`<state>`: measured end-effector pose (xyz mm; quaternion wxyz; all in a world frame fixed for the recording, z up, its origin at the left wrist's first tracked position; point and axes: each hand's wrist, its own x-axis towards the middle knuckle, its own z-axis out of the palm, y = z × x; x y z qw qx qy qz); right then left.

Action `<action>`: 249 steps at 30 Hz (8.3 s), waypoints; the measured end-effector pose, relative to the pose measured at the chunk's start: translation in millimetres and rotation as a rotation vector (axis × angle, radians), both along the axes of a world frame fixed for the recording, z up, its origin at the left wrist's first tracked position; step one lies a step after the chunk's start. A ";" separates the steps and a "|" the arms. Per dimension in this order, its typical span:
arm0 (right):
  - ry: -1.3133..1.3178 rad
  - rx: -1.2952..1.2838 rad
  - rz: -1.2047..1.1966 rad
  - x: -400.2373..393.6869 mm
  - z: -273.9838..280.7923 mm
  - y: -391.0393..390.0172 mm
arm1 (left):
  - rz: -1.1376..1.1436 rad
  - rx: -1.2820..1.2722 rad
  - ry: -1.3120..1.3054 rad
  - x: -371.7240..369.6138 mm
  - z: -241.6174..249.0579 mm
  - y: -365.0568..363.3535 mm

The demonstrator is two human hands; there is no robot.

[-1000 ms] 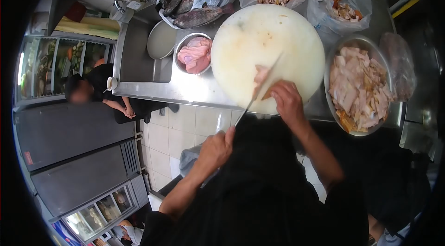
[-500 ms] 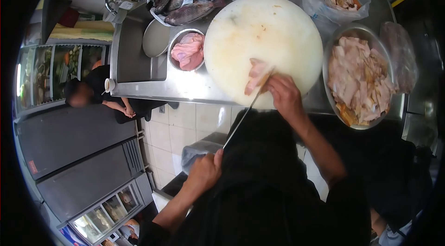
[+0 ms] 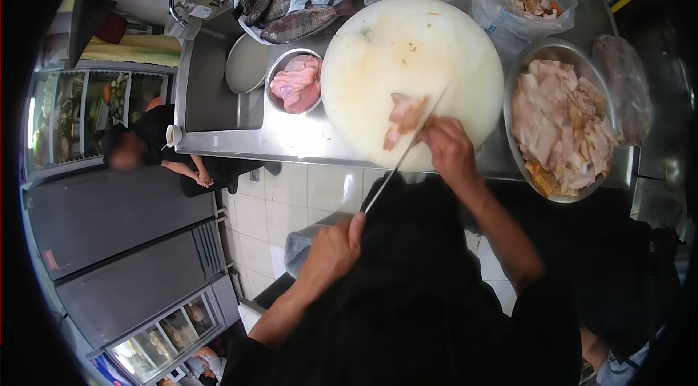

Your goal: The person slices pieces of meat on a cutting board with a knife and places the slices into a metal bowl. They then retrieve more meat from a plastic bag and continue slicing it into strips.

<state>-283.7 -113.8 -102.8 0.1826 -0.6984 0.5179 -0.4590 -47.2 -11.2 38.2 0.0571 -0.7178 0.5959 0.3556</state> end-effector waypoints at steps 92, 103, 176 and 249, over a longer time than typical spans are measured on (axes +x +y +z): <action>0.359 0.259 0.311 1.1 19.6 -73.2 | 0.215 0.098 0.031 57.1 16.0 -27.5; 0.215 0.217 0.349 10.9 11.8 -79.3 | 0.199 0.048 -0.010 59.4 3.6 -17.4; 0.126 -0.104 0.264 45.9 5.1 -40.7 | 0.158 -0.026 0.014 47.8 15.9 8.9; 0.055 0.010 0.215 34.2 -9.0 -51.5 | -0.113 -0.015 -0.057 62.5 -18.3 -29.6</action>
